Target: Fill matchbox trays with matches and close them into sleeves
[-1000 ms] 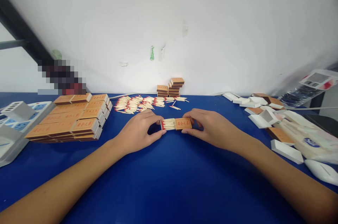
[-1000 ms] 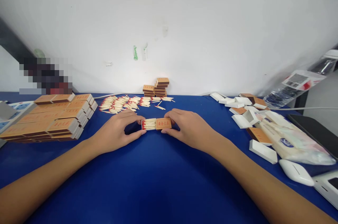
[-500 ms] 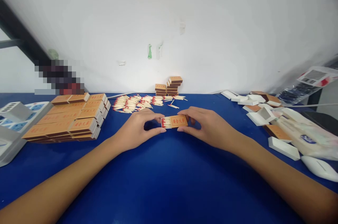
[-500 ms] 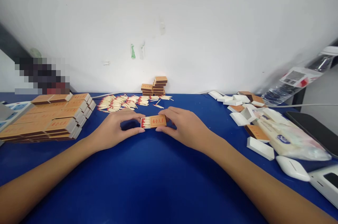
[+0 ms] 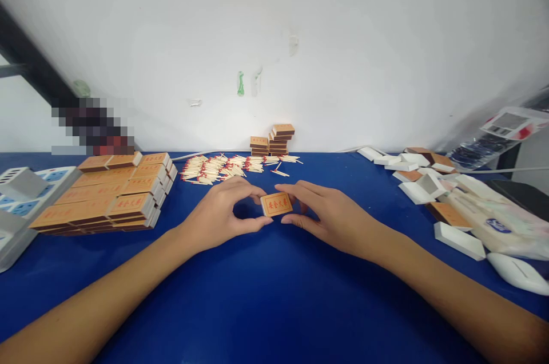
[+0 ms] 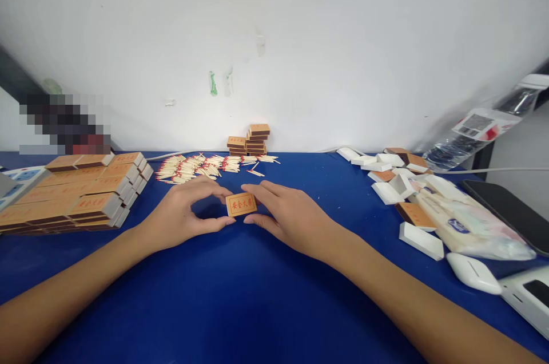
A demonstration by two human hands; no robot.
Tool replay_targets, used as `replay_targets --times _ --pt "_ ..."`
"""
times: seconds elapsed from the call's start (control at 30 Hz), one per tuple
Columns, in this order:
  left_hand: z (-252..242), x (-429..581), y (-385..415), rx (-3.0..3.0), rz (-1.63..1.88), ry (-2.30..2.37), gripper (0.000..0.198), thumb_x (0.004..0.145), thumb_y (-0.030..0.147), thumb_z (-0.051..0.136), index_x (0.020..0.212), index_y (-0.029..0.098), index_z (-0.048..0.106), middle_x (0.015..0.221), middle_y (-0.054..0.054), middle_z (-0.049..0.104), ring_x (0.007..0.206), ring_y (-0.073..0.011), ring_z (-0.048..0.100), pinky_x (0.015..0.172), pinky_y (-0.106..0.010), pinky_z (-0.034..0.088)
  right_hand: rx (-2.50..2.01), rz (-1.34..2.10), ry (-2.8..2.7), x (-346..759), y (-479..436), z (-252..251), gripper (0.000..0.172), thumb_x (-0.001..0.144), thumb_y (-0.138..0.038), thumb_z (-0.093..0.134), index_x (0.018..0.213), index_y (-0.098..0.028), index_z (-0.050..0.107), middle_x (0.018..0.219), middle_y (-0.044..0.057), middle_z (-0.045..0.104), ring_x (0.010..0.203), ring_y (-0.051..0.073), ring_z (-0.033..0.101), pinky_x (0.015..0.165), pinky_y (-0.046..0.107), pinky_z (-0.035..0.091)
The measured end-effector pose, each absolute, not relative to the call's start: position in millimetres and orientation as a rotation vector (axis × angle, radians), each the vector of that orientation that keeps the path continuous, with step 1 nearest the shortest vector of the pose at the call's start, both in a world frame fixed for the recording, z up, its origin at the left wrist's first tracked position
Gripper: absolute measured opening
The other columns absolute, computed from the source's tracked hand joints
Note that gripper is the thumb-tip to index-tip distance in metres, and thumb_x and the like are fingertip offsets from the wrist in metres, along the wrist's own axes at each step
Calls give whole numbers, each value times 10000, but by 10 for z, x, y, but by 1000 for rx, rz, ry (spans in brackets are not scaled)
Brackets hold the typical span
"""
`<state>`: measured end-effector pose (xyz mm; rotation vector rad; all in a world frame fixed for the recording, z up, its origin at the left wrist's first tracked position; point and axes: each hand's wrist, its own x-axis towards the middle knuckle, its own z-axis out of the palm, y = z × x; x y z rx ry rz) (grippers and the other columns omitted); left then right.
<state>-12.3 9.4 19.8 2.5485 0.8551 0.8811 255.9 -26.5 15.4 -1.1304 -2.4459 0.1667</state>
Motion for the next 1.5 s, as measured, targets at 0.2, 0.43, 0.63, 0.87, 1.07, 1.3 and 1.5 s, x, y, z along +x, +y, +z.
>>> replay_targets --times 0.2,0.43,0.63,0.87,1.07,1.3,1.5 --pt "574 -319 146 2807 834 935 281 928 411 741 1145 235 767 1122 -82 747 1084 -265 658 991 -443 539 -1236 192 -2404 2652 -174 196 517 1057 -489 532 1496 -216 517 1144 109 741 938 253 726 824 416 589" --pt "1123 -1266 495 2987 850 1365 668 913 805 550 1096 210 793 1118 -61 765 1040 -242 649 1000 -448 516 -1303 209 -2388 2706 -94 203 471 1058 -488 526 1431 -204 569 1150 102 737 944 244 720 797 375 556" --pt "1058 -2056 904 2915 666 1619 878 805 958 475 1046 190 827 1148 -107 785 974 -248 700 928 -397 539 -1308 232 -2420 2692 -93 212 455 1067 -485 503 1404 -192 589 1148 105 727 930 241 699 806 387 547" --pt "957 -2294 980 2921 589 1711 862 775 969 490 986 207 834 1108 -91 803 947 -234 703 875 -329 536 -1312 249 -2437 2692 -101 196 440 1073 -486 485 1377 -191 605 1148 104 724 962 252 697 841 405 550" --pt "963 -2305 978 2851 524 1767 987 752 963 522 1296 168 740 1142 -133 793 982 -280 675 856 -340 512 -1283 240 -2438 2707 -79 182 418 1084 -470 456 1362 -200 613 1143 105 730 996 258 703 859 404 554" --pt "1022 -1914 911 2941 694 1599 812 877 908 433 981 199 816 1181 -100 776 1050 -249 654 966 -382 495 -1291 254 -2444 2701 -77 179 431 1085 -481 453 1354 -188 619 1130 101 726 998 253 696 878 402 546" --pt "994 -1066 483 2896 1374 1462 295 994 513 656 940 242 759 964 -16 778 946 -205 684 918 -362 523 -1369 125 -2410 2725 -64 196 321 1060 -419 511 1233 -207 678 1095 85 728 876 219 692 770 354 523"
